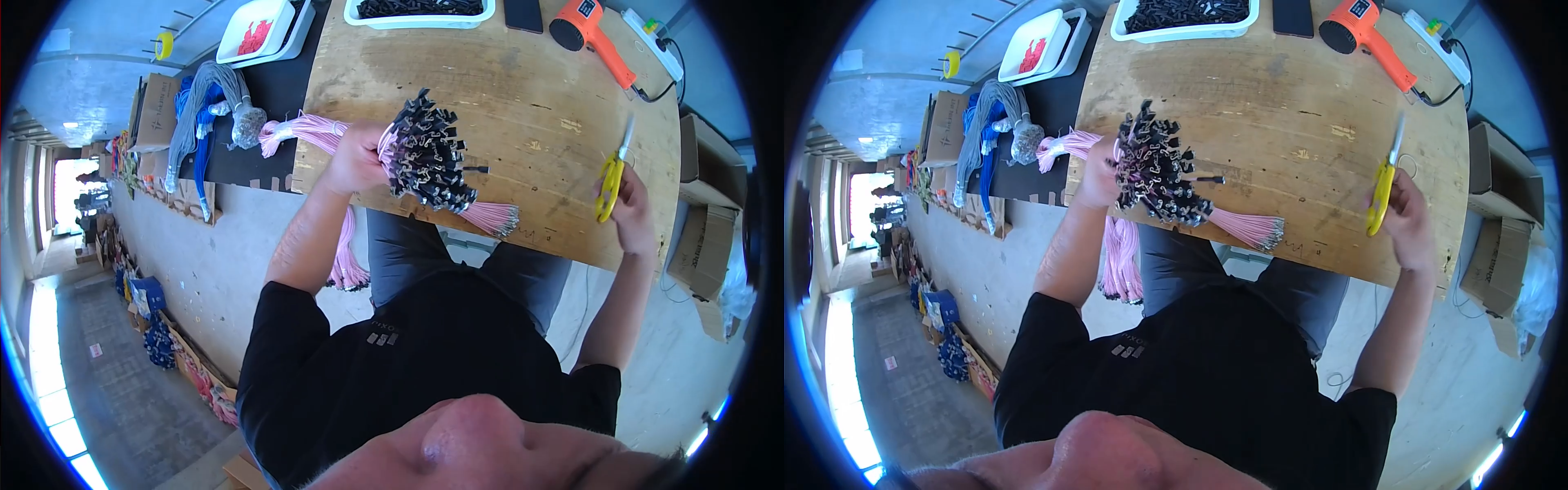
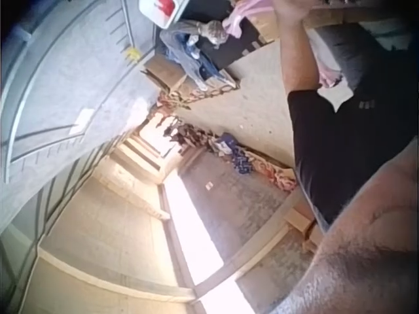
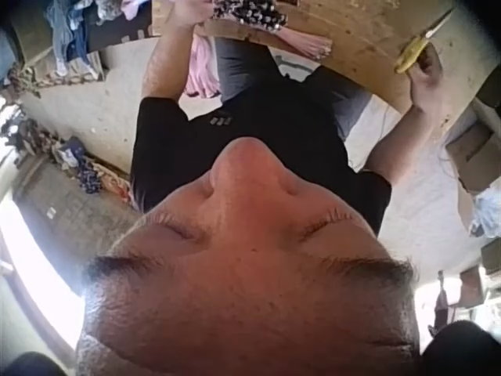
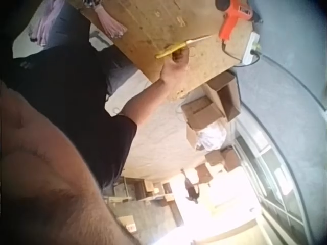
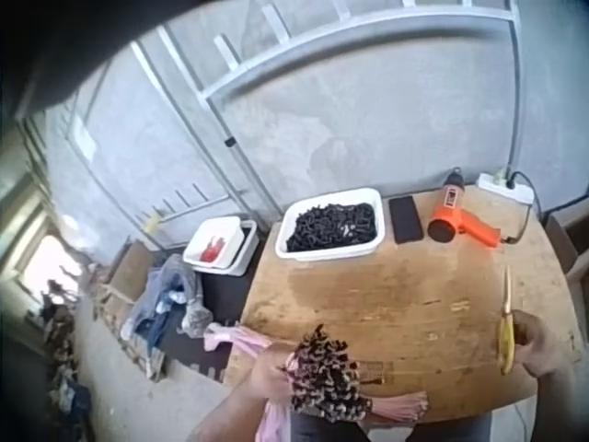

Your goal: Processing electrical and metal cables by applying heat-shrink components and bundling them at a workbench.

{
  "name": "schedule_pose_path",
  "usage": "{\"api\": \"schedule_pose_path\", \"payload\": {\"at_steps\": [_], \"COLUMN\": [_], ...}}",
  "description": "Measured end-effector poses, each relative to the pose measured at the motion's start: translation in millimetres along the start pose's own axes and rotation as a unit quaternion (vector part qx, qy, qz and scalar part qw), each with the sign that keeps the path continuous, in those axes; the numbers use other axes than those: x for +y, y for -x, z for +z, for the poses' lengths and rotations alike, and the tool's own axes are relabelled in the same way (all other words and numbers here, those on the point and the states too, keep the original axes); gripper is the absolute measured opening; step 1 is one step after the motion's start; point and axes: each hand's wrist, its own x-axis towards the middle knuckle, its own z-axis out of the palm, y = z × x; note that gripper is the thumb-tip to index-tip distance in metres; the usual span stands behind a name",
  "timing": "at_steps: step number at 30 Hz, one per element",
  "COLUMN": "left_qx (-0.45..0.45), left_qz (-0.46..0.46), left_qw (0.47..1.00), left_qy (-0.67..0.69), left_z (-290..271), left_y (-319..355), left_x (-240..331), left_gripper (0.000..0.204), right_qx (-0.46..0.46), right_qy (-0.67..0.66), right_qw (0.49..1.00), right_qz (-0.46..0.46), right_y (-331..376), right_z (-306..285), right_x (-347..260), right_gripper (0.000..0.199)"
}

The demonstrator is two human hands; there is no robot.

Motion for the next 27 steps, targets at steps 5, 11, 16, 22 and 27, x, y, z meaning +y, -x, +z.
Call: {"api": "schedule_pose_path", "payload": {"at_steps": [5, 11, 16, 22, 27], "left_qx": [-0.132, -0.216, -0.242, -0.233, -0.246], "left_qz": [-0.052, -0.088, -0.089, -0.107, -0.091], "left_qw": [0.990, 0.969, 0.966, 0.967, 0.964], "left_qy": [0.014, 0.082, 0.030, -0.010, -0.037], "left_z": [-25, -37, -39, -45, -43], "left_y": [-7, -16, -16, -5, -6], "left_x": [-1, 5, 3, -11, -5], "left_gripper": [0.050, 0.054, 0.047, 0.044, 0.048], "right_qx": [-0.035, -0.026, -0.049, -0.057, -0.060], "right_qy": [0.001, 0.338, 0.374, 0.355, 0.310], "right_qw": [0.993, 0.864, 0.841, 0.839, 0.865], "right_qz": [-0.109, -0.372, -0.389, -0.408, -0.391], "right_y": [10, 0, -7, -7, -3], "right_z": [56, 90, 111, 119, 128], "right_x": [-43, -109, -127, -119, -105], "right_gripper": [0.036, 0.048, 0.054, 0.051, 0.047]}}
